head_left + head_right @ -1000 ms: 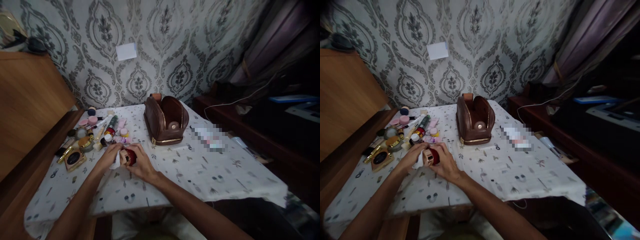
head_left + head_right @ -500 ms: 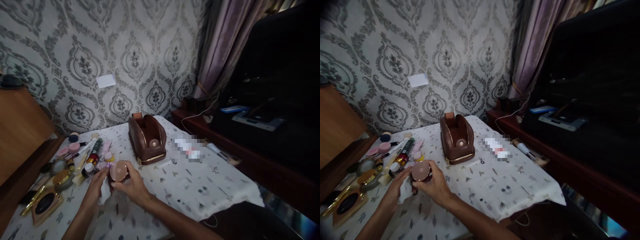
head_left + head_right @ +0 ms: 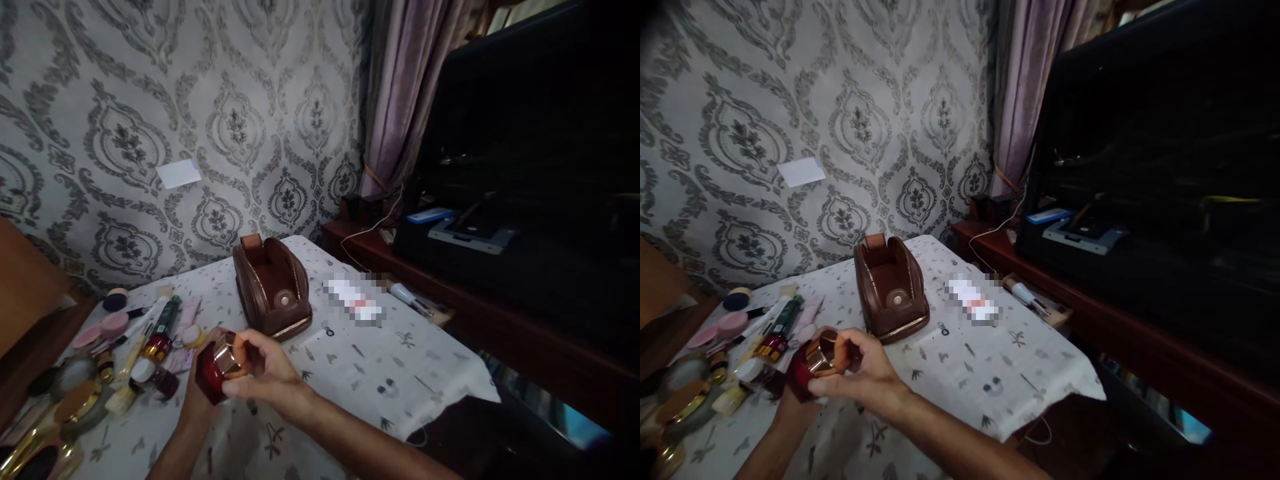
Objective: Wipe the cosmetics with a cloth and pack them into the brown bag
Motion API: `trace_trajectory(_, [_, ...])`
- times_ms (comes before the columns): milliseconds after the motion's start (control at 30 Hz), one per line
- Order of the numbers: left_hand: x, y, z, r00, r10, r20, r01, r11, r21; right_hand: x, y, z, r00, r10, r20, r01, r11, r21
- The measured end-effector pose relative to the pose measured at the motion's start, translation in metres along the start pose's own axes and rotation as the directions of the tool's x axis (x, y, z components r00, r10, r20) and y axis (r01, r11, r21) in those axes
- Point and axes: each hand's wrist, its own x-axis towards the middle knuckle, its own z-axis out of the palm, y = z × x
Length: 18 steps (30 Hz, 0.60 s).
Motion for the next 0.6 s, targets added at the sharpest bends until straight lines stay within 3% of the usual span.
trace_trajectory(100, [0.016,0.016,0.018,0.976,0.132,0.175,-0.156,0.979,0.134,0.004,-0.023,-0.007,0.999,-0.051,-0.019,0.052,0.997,0.050])
trace_trajectory(167, [0.031,0.030,0.029,0.926,0.271,0.265,-0.349,0.882,0.317,0.015,-0.044,-0.017,0.985,-0.156,-0.075,0.154,0.987,-0.036])
trace_trajectory(233, [0.045,0.044,0.040,0.852,0.349,0.390,-0.523,0.591,0.614,0.033,-0.065,-0.031,0.951,-0.277,-0.140,0.252,0.952,-0.173])
trace_trajectory(300, [0.057,0.057,0.051,0.848,0.271,0.456,-0.519,0.247,0.818,0.057,-0.083,-0.045,0.900,-0.373,-0.227,0.309,0.911,-0.274])
trace_trajectory(367, [0.064,0.064,0.059,0.868,0.177,0.464,-0.475,0.025,0.880,0.085,-0.094,-0.060,0.863,-0.407,-0.300,0.245,0.855,-0.456])
trace_trajectory(400, [0.066,0.064,0.062,0.871,0.159,0.464,-0.466,-0.028,0.884,0.098,-0.097,-0.067,0.844,-0.423,-0.330,0.169,0.793,-0.585])
trace_trajectory(467, [0.068,0.059,0.062,0.871,0.178,0.457,-0.456,-0.050,0.889,0.121,-0.099,-0.078,0.850,-0.417,-0.321,-0.021,0.583,-0.812])
trace_trajectory(533, [0.069,0.049,0.058,0.866,0.225,0.447,-0.455,-0.019,0.890,0.140,-0.095,-0.085,0.873,-0.383,-0.303,-0.106,0.458,-0.882])
trace_trajectory(600, [0.070,0.039,0.055,0.859,0.266,0.438,-0.458,0.017,0.889,0.156,-0.088,-0.090,0.893,-0.339,-0.297,-0.147,0.403,-0.903])
